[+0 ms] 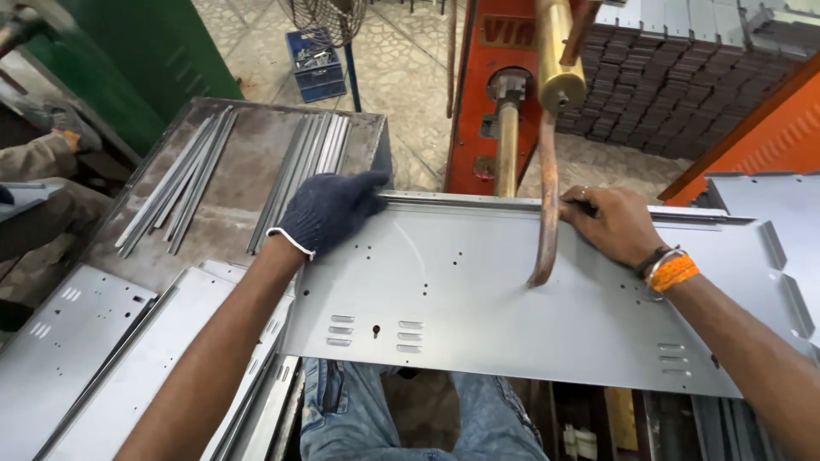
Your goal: Spot welding metal strips and brackets onto large rectangular metal sheets using an industrial welder.
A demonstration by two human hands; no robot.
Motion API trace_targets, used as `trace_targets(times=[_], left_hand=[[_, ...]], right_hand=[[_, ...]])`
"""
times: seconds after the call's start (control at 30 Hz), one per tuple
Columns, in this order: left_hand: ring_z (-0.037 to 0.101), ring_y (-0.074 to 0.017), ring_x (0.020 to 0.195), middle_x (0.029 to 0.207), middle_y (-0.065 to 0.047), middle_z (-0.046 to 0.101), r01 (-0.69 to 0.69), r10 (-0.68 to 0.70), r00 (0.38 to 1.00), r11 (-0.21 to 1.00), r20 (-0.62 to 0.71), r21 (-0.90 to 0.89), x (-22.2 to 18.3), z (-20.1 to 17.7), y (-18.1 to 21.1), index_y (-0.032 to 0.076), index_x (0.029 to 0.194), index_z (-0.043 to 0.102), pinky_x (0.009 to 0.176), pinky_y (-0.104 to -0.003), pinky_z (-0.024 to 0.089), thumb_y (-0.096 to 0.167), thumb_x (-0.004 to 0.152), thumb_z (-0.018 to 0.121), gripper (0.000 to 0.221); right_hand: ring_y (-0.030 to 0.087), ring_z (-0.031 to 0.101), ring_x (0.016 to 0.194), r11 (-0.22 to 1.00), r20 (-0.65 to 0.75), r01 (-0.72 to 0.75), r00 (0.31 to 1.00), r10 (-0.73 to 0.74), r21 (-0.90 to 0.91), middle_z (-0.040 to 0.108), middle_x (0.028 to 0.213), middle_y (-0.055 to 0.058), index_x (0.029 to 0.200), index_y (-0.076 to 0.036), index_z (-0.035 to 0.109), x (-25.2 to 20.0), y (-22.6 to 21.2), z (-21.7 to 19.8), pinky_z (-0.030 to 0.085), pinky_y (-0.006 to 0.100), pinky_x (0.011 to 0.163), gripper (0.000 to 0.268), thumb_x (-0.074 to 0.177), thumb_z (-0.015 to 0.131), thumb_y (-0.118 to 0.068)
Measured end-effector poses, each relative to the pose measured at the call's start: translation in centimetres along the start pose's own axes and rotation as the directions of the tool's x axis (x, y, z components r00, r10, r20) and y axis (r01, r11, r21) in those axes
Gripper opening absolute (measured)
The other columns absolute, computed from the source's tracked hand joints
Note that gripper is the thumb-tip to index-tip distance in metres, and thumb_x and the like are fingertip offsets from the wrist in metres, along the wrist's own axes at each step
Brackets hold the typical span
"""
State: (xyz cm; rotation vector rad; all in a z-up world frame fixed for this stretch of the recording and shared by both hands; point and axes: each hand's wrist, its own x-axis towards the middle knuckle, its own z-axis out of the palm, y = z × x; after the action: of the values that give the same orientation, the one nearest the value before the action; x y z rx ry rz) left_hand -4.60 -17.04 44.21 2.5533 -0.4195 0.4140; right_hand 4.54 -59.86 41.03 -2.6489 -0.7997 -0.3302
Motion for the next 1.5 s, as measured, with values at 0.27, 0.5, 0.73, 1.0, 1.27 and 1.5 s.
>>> trace_targets(times=[0.27, 0.5, 0.73, 1.0, 1.27, 1.5], left_hand=[[0.071, -0.0409, 0.081, 0.095, -0.016, 0.076, -0.109, 0.080, 0.986, 0.973, 0.145, 0.205, 1.4, 2.6, -2.7, 0.019, 0.128, 0.065, 0.070, -0.054, 0.054, 0.017, 0.089, 0.062, 0.039], [0.069, -0.0428, 0.082, 0.090, -0.018, 0.074, -0.063, 0.024, 0.987, 0.967, 0.158, 0.248, 1.3, 2.3, -2.1, 0.015, 0.118, 0.064, 0.071, -0.055, 0.052, 0.015, 0.084, 0.063, 0.034], [0.068, -0.0446, 0.073, 0.081, -0.022, 0.071, -0.064, 0.025, 0.988, 0.964, 0.153, 0.257, -1.4, 2.0, 0.4, 0.016, 0.120, 0.065, 0.066, -0.057, 0.050, 0.018, 0.086, 0.065, 0.034], [0.069, -0.0395, 0.070, 0.074, -0.017, 0.070, -0.067, 0.033, 0.990, 0.966, 0.140, 0.250, -7.4, 2.4, 4.4, 0.017, 0.103, 0.068, 0.063, -0.055, 0.051, 0.027, 0.090, 0.066, 0.016], [0.068, -0.0410, 0.070, 0.074, -0.016, 0.070, -0.058, 0.023, 0.989, 0.969, 0.144, 0.239, -5.8, 2.4, 4.0, 0.017, 0.097, 0.069, 0.061, -0.056, 0.049, 0.029, 0.090, 0.068, 0.014], [0.069, -0.0373, 0.065, 0.070, -0.014, 0.069, -0.044, 0.015, 0.990, 0.977, 0.143, 0.207, -5.8, 2.9, 3.6, 0.016, 0.092, 0.066, 0.060, -0.052, 0.051, 0.028, 0.089, 0.068, 0.013]], right_hand=[[0.037, 0.069, 0.074, 1.000, -0.004, 0.017, 1.000, -0.017, -0.025, 0.072, 0.078, 0.018, 0.102, -0.008, 0.076, -0.2, -0.1, 0.1, 0.052, 0.049, 0.071, 0.027, 0.094, 0.068, -0.032], [0.038, 0.067, 0.068, 0.989, 0.027, 0.051, 0.998, -0.048, -0.137, 0.070, 0.073, 0.017, 0.095, -0.004, 0.072, 0.5, -1.0, -0.4, 0.049, 0.051, 0.065, 0.038, 0.098, 0.058, -0.039], [0.031, 0.063, 0.064, 0.961, 0.127, 0.004, 0.991, 0.032, -0.277, 0.067, 0.065, 0.014, 0.075, -0.008, 0.071, -2.3, -1.3, -1.3, 0.044, 0.048, 0.066, 0.054, 0.103, 0.056, -0.051], [0.028, 0.056, 0.044, 0.987, 0.149, -0.001, 0.988, 0.025, -0.161, 0.061, 0.052, 0.009, 0.080, -0.010, 0.073, -9.9, -3.8, -2.0, 0.041, 0.045, 0.050, 0.041, 0.095, 0.062, -0.046], [0.028, 0.057, 0.045, 0.990, -0.063, 0.132, 0.989, -0.135, -0.060, 0.062, 0.055, 0.009, 0.080, -0.006, 0.072, -9.6, -3.7, -2.0, 0.040, 0.043, 0.047, 0.038, 0.094, 0.066, -0.040], [0.026, 0.053, 0.042, 0.993, 0.050, 0.048, 0.998, -0.043, -0.107, 0.061, 0.052, 0.007, 0.074, -0.011, 0.071, -9.1, -2.8, -1.8, 0.038, 0.041, 0.046, 0.040, 0.096, 0.061, -0.044]])
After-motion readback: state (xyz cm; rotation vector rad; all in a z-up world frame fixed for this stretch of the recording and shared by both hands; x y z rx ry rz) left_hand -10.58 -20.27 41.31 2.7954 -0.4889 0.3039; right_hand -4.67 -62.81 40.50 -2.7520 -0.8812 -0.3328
